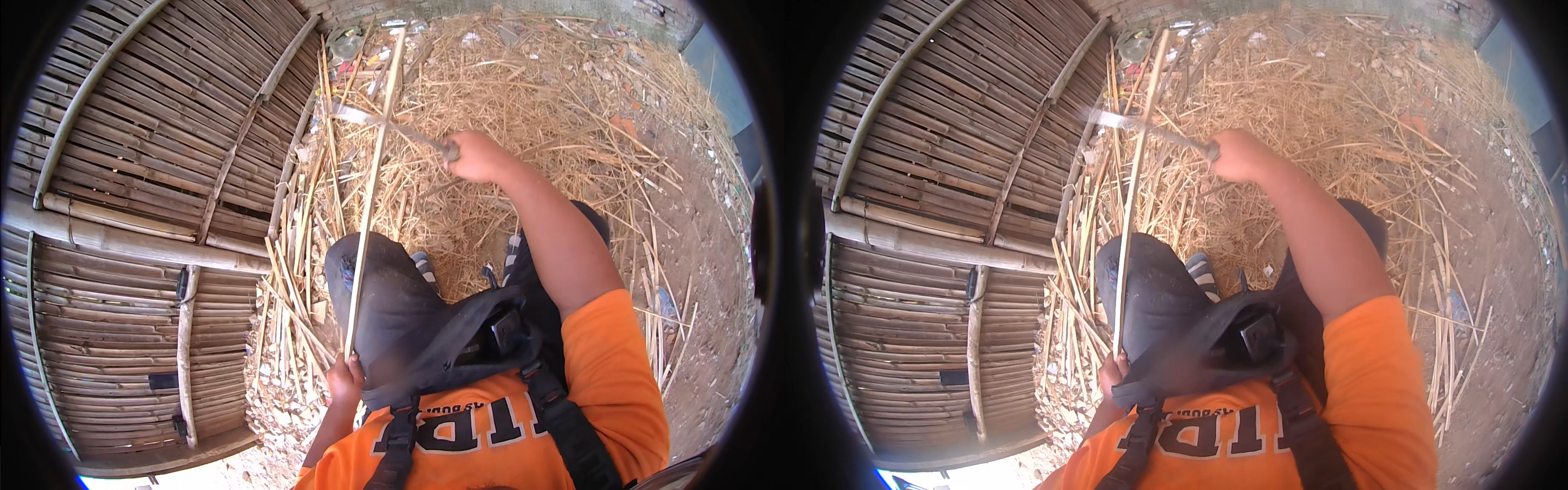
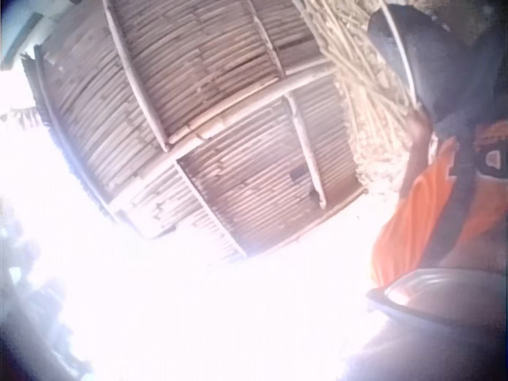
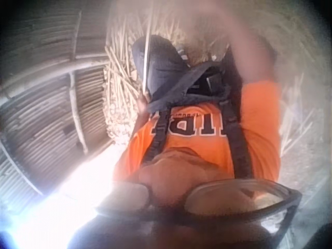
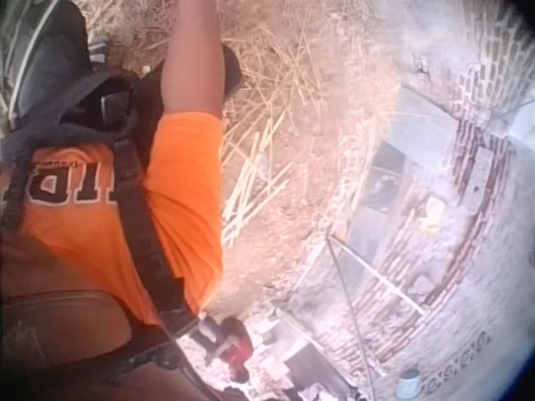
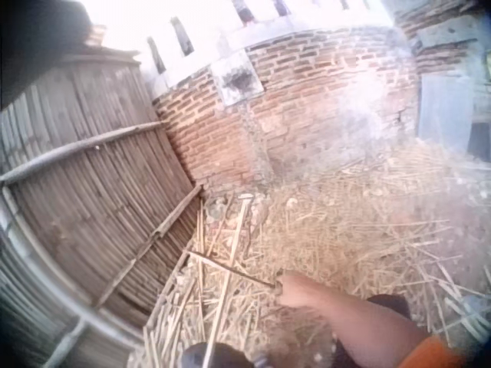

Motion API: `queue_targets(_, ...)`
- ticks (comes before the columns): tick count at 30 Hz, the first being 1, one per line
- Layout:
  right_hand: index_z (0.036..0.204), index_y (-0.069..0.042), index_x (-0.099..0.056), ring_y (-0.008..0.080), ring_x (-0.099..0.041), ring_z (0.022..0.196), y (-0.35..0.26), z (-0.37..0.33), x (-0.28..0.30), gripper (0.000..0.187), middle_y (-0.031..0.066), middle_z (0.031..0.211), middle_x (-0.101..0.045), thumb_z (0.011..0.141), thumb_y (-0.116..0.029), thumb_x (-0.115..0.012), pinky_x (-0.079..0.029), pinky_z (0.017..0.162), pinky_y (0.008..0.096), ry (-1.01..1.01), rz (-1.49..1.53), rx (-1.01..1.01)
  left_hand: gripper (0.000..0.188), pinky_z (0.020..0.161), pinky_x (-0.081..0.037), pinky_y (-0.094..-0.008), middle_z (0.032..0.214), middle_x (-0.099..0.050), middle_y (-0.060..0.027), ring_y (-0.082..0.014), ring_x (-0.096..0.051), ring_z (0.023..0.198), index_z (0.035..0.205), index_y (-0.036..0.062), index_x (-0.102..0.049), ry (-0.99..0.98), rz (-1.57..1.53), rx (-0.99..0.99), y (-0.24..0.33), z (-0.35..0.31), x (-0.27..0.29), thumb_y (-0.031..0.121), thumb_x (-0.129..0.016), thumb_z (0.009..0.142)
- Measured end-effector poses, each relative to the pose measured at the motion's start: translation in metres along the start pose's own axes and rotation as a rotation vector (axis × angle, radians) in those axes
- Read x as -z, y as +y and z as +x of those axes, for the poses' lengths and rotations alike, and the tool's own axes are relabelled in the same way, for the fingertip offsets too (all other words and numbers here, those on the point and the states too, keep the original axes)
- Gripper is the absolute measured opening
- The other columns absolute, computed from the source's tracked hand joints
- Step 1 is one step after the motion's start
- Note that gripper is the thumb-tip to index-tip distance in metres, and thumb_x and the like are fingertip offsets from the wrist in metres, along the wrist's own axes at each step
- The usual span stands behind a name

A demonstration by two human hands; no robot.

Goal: The person scrapes a thin bamboo strip with a blade while sitting on the ground outdoors. The person holds the bamboo strip with one hand and repeatedly runs the blade along its length with the other hand.

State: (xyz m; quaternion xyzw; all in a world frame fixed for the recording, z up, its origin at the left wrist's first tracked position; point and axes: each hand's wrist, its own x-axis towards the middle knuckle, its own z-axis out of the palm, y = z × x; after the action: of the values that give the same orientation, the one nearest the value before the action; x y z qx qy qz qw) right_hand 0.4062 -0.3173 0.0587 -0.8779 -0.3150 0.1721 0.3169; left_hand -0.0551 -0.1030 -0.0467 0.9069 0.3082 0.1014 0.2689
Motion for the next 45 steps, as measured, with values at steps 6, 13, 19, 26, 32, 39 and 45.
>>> queue_targets(6, 0.104, -0.006, -0.07, 0.0232, -0.067, 0.076, -0.023, -0.014, -0.001, 0.021, 0.0131, 0.084, -0.069, 0.084, -0.008, -0.064, -0.054, 0.071, 0.0395, -0.024, 0.118, -0.027, 0.032, 0.055, -0.048, -0.0476, 0.059, -0.059, -0.0197, -0.0412, -0.063, 0.057, 0.086, 0.0017, -0.059, 0.039, 0.03, -0.036, -0.014, -0.003, -0.01, 0.029, -0.055, 0.102)
queue_targets(13, 0.105, -0.006, -0.072, 0.0204, -0.067, 0.074, -0.041, -0.031, -0.021, 0.026, 0.01, 0.082, -0.07, 0.08, -0.003, -0.066, -0.055, 0.069, 0.0409, -0.298, -0.313, 0.338, 0.031, 0.053, -0.047, -0.0458, 0.056, -0.058, -0.0162, -0.0372, -0.063, 0.054, 0.085, 0.0019, -0.058, 0.027, -0.005, -0.013, 0.01, -0.001, 0.0, 0.028, -0.054, 0.102)
queue_targets(19, 0.115, 0.0, -0.065, 0.018, -0.065, 0.073, 0.002, 0.002, 0.007, 0.025, 0.0112, 0.085, -0.068, 0.092, -0.009, -0.06, -0.055, 0.065, 0.0339, 0.161, 0.161, -0.129, 0.027, 0.053, -0.047, -0.046, 0.058, -0.06, -0.0166, -0.0378, -0.062, 0.054, 0.091, 0.0016, -0.061, 0.012, -0.022, 0.016, 0.001, -0.002, 0.0, 0.026, -0.055, 0.101)
queue_targets(26, 0.109, -0.006, -0.067, 0.0194, -0.065, 0.069, -0.025, -0.017, -0.016, 0.021, 0.0082, 0.077, -0.066, 0.089, -0.005, -0.062, -0.055, 0.063, 0.0351, -0.079, -0.018, 0.102, 0.024, 0.053, -0.046, -0.0452, 0.057, -0.058, -0.0172, -0.0388, -0.061, 0.053, 0.092, 0.0013, -0.063, 0.042, 0.044, -0.04, -0.004, -0.001, -0.011, 0.023, -0.055, 0.1)
queue_targets(32, 0.105, -0.005, -0.067, 0.0199, -0.065, 0.069, -0.036, -0.018, -0.006, 0.021, 0.0112, 0.079, -0.066, 0.084, -0.008, -0.067, -0.054, 0.067, 0.0388, -0.102, -0.19, 0.201, 0.024, 0.052, -0.046, -0.0462, 0.057, -0.058, -0.0174, -0.0391, -0.061, 0.053, 0.091, 0.0016, -0.062, 0.004, -0.041, 0.001, 0.005, -0.003, 0.003, 0.023, -0.055, 0.101)
queue_targets(39, 0.12, -0.003, -0.065, 0.0177, -0.063, 0.075, 0.002, 0.005, 0.008, 0.03, 0.012, 0.085, -0.066, 0.09, -0.01, -0.063, -0.053, 0.069, 0.0341, 0.073, 0.218, -0.146, 0.028, 0.051, -0.046, -0.0456, 0.056, -0.057, -0.0181, -0.0384, -0.06, 0.052, 0.089, 0.0007, -0.061, -0.009, -0.002, -0.019, -0.005, -0.001, 0.004, 0.025, -0.055, 0.102)
queue_targets(45, 0.105, -0.006, -0.07, 0.022, -0.068, 0.074, -0.043, -0.03, -0.02, 0.022, 0.0111, 0.079, -0.069, 0.084, -0.008, -0.064, -0.055, 0.069, 0.0406, -0.167, -0.289, 0.327, 0.025, 0.052, -0.046, -0.0431, 0.056, -0.058, -0.0145, -0.0341, -0.062, 0.053, 0.093, 0.0008, -0.062, 0.013, 0.005, -0.053, 0.0, -0.001, -0.004, 0.023, -0.053, 0.102)
